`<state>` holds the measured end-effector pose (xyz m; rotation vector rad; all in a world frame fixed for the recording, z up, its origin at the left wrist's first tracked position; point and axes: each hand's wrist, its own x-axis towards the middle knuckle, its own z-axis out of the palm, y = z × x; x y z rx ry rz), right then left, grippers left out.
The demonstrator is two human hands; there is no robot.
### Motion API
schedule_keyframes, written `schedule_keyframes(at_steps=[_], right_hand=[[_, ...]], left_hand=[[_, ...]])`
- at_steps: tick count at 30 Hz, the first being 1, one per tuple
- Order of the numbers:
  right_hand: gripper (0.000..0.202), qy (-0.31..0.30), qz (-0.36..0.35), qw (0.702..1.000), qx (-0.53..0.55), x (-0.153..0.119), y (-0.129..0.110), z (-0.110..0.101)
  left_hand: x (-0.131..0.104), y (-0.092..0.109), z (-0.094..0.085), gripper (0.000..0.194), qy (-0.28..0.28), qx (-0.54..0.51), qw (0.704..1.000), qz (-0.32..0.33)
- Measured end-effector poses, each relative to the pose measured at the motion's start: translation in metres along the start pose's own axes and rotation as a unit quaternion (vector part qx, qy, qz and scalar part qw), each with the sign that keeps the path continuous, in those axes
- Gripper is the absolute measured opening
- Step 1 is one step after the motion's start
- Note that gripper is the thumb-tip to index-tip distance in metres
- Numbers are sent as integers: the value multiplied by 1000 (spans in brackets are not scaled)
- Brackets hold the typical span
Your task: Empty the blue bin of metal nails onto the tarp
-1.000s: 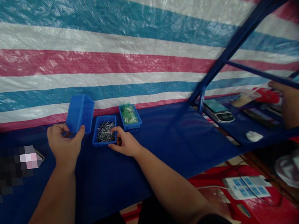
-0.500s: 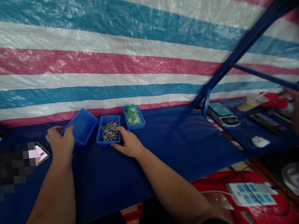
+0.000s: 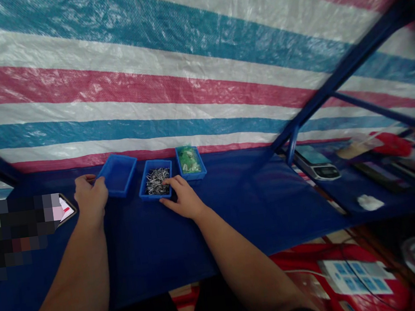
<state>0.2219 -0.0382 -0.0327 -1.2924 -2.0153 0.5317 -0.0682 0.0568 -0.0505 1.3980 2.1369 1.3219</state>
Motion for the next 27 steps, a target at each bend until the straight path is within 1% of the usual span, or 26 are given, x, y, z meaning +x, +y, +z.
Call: schedule_keyframes(at_steps=[3, 5, 6, 8, 10, 11, 12, 13, 15, 16, 18, 20, 22, 24, 27], right_hand=[[64, 11, -2, 1000, 3, 0, 1, 1], [67, 20, -4, 1000, 11, 1, 3, 3], [65, 23, -3, 1000, 15, 1, 3, 3], [56, 24, 2, 1000, 18, 1, 4, 3], [43, 20, 4, 1000, 10, 1, 4, 3], [37, 17, 3, 1000, 5, 1, 4, 2], [33, 15, 1, 1000, 0, 1, 3, 1], [31, 13, -2, 1000, -3, 1, 2, 1], [28, 12, -6, 1000, -4, 1, 1, 0], [28, 13, -8, 1000, -3, 1, 1, 0], [32, 19, -9, 1000, -2, 1, 2, 1], [40, 25, -8, 1000, 0, 1, 4, 3], [50, 30, -8, 1000, 3, 1, 6, 5], [57, 32, -10, 999, 9, 1, 8, 6], [58, 29, -9, 999, 21, 1, 9, 7]], left_hand=[[-3, 7, -5, 31, 4, 16, 999, -41], [-7, 15, -12, 33, 12, 37, 999, -11], [-10, 19, -16, 34, 28, 54, 998, 22], [-18, 30, -22, 33, 64, 60, 990, 113], [-28, 42, -26, 28, 96, 12, 977, 192], [-34, 48, -27, 23, 75, -28, 970, 229], [-40, 55, -27, 17, 26, -68, 962, 265], [-46, 61, -27, 12, -44, -92, 947, 305], [-58, 71, -25, 5, -184, -100, 898, 387], [-62, 74, -24, 4, -235, -94, 873, 418], [-67, 78, -22, 5, -297, -81, 834, 458], [-68, 77, -19, 7, -327, -65, 814, 475], [-67, 74, -17, 9, -341, -45, 809, 477], [-66, 72, -15, 11, -339, -19, 815, 469], [-67, 71, -15, 13, -324, 27, 828, 457]])
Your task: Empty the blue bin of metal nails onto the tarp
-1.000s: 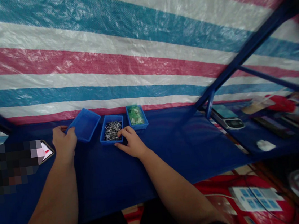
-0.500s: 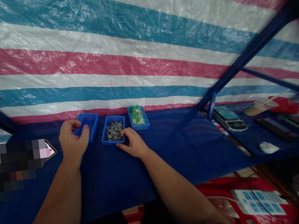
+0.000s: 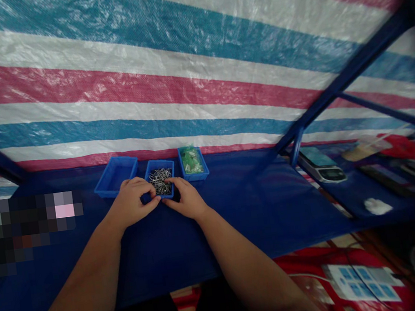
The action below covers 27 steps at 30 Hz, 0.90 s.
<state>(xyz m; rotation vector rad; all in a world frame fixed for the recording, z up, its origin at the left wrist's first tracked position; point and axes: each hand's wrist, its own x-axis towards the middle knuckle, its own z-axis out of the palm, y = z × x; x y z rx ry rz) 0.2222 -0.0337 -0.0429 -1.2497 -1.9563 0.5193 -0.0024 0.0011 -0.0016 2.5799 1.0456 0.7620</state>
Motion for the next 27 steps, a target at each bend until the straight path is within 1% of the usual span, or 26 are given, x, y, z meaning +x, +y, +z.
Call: schedule_keyframes(at_steps=[3, 6, 8, 12, 15, 18, 23, 27], right_hand=[[57, 7, -1, 1000, 7, 0, 0, 0], [63, 27, -4, 1000, 1, 0, 0, 0], [64, 28, -4, 1000, -8, 0, 0, 0], [62, 25, -7, 999, -19, 0, -1, 0], [63, 31, -8, 999, -26, 0, -1, 1], [67, 40, -10, 999, -25, 0, -1, 2], [78, 40, -2, 999, -21, 0, 0, 2], [71, 27, -5, 999, -21, 0, 0, 1]], left_hand=[[-1, 4, 1, 17, -6, 24, 1000, -18], [-1, 9, 1, 20, -10, 32, 999, -27], [-1, 12, 1, 20, -8, 36, 999, -28], [0, 14, 1, 19, 24, 25, 999, -12], [1, 14, 4, 24, 44, -3, 999, 9], [2, 13, 9, 30, 27, -2, 1000, 9], [1, 13, 16, 35, -1, 30, 999, -22], [-1, 14, 20, 45, -28, 48, 998, -32]])
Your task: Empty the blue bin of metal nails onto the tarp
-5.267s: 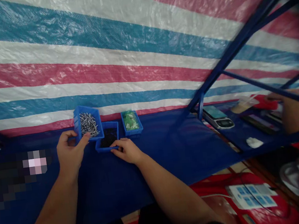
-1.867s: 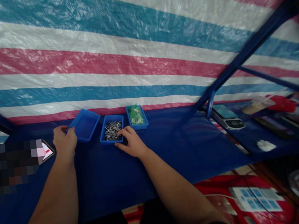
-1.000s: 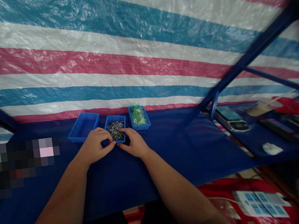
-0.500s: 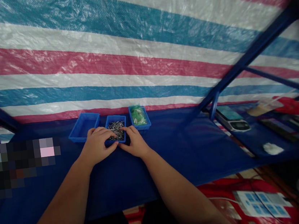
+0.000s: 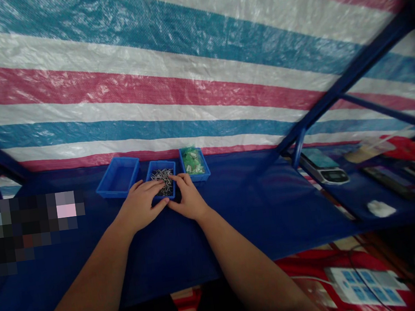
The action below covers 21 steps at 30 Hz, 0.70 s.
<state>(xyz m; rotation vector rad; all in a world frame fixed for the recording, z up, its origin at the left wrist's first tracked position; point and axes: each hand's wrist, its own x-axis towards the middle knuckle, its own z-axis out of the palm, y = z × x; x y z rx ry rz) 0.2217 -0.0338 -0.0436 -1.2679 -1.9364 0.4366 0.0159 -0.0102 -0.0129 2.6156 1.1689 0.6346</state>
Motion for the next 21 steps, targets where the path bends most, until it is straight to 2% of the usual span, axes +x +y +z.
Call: schedule_keyframes(at_steps=[5, 10, 16, 21], right_hand=[[57, 1, 4, 1000, -1, 0, -2, -1], [47, 6, 11, 1000, -7, 1, -6, -4], [66, 10, 10, 1000, 0, 2, -6, -7], [81, 24, 29, 999, -14, 2, -6, -7]], left_hand=[[0, 1, 3, 50, -19, 5, 1000, 4], [1, 0, 1, 39, -3, -11, 1000, 5], [4, 2, -2, 30, 37, -31, 999, -1], [6, 0, -2, 22, 118, -75, 990, -24]])
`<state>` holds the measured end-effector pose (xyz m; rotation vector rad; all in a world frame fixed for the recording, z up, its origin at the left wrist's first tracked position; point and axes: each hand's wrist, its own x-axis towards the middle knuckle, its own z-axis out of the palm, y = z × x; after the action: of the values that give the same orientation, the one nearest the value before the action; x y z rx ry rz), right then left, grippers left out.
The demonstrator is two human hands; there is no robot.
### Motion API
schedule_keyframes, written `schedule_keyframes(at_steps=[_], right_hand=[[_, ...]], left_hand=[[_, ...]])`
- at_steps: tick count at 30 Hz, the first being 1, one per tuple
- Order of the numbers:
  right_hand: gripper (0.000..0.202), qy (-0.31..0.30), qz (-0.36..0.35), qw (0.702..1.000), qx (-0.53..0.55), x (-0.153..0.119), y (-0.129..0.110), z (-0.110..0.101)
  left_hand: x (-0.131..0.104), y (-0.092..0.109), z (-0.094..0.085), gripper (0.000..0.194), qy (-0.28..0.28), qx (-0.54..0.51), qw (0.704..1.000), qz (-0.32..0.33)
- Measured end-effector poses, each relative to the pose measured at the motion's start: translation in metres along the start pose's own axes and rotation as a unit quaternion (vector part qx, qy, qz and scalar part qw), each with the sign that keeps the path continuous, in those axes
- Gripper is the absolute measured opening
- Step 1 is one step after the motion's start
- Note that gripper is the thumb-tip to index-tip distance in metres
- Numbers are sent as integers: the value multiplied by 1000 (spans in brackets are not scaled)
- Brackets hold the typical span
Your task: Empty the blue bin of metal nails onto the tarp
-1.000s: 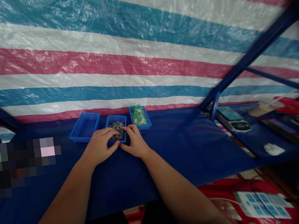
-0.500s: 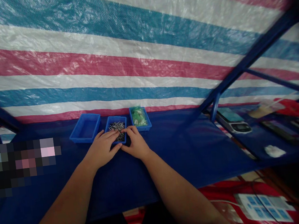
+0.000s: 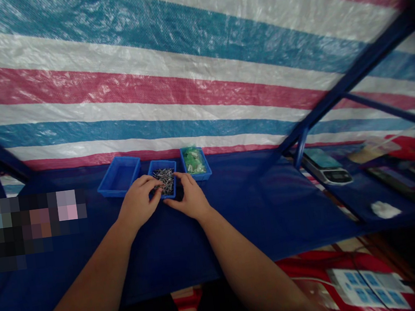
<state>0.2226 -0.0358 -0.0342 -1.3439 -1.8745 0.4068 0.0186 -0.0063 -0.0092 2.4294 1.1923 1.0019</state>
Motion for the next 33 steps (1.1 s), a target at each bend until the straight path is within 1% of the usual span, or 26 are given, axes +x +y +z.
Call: schedule_keyframes(at_steps=[2, 5, 11, 13, 16, 19, 21, 23, 26, 29, 33], right_hand=[[88, 13, 21, 999, -20, -1, -1, -1], [94, 30, 50, 997, -55, -1, -2, -2], [101, 53, 71, 992, -86, -4, -2, -3], [100, 56, 75, 991, -90, -4, -2, -3], [89, 51, 76, 991, -95, -4, -2, -3], [69, 43, 70, 992, -97, -4, 0, -2], [56, 46, 66, 992, -94, -3, 3, 0], [47, 56, 71, 992, -91, -2, 7, 1], [37, 75, 83, 991, -74, -1, 14, 3], [29, 93, 81, 991, -52, -1, 17, 4], [27, 112, 102, 987, -47, -1, 17, 5]], left_hand=[[0, -2, 0, 18, 31, -4, 999, -21], [0, -5, 0, 15, 52, -5, 998, -36], [0, -7, -2, 13, 66, -8, 996, -53], [0, -8, -2, 14, 68, -6, 996, -53], [0, -8, -2, 14, 72, -2, 996, -57], [-1, -5, 0, 11, 78, -8, 995, -65], [-1, -1, 1, 10, 72, -27, 995, -60], [-1, 3, 3, 11, 60, -49, 996, -45], [-1, 8, 4, 13, 47, -58, 997, -24], [0, 7, 3, 14, 44, -43, 998, -23], [0, 1, 4, 15, 33, -24, 999, -32]])
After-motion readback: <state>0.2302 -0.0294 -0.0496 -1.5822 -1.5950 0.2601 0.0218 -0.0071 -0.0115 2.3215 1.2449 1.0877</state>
